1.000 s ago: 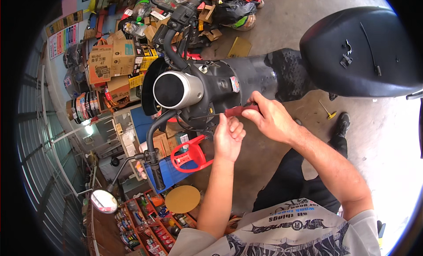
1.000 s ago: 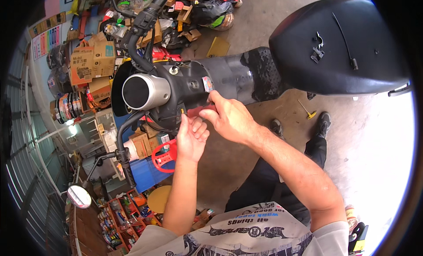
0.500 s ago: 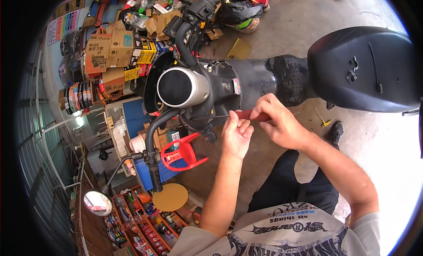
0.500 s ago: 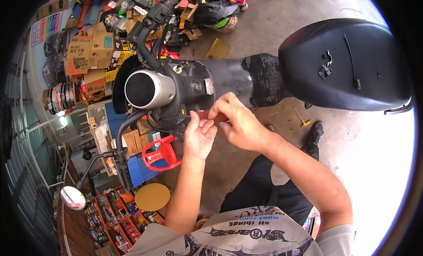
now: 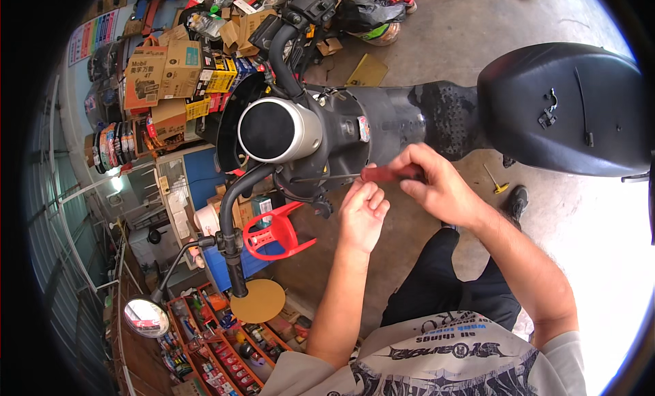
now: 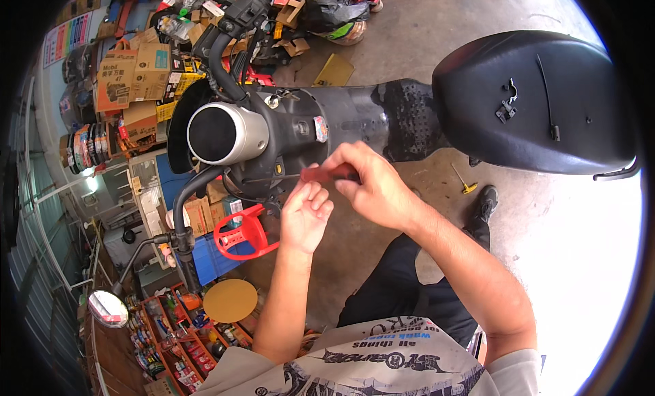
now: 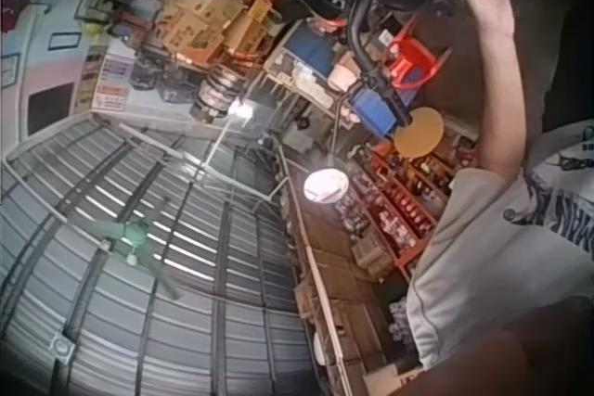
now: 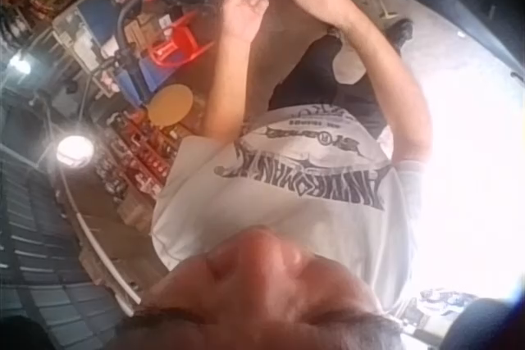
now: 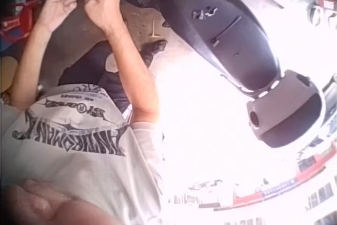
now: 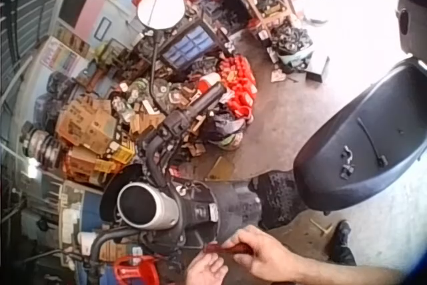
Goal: Removing the front fairing panel and dashboard housing from a motor scooter using a screwdriver.
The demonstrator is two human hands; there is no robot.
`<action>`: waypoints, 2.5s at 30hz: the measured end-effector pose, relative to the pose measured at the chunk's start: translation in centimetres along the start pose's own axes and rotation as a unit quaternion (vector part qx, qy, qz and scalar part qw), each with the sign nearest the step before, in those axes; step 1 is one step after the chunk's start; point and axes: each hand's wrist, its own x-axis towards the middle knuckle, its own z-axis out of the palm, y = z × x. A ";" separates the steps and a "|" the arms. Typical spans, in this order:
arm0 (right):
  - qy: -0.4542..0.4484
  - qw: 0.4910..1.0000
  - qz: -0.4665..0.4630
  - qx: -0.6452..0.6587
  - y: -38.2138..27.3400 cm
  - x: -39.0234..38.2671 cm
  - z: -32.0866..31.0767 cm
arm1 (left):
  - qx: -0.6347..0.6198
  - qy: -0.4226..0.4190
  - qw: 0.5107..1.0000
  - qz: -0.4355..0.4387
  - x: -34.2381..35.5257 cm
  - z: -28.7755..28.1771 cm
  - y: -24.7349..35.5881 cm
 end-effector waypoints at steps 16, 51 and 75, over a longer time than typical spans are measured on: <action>-0.037 0.975 0.161 0.149 -1.0 -1.0 -0.4 | 0.038 -0.017 0.999 0.019 0.7 -0.1 -0.2; -0.006 0.993 -0.023 0.115 -1.9 -0.4 -0.2 | 0.056 -0.052 0.997 0.010 1.3 0.0 0.9; -0.079 0.994 -0.070 -0.008 0.3 0.5 -1.0 | -0.003 -0.032 0.997 -0.069 1.8 -0.6 0.8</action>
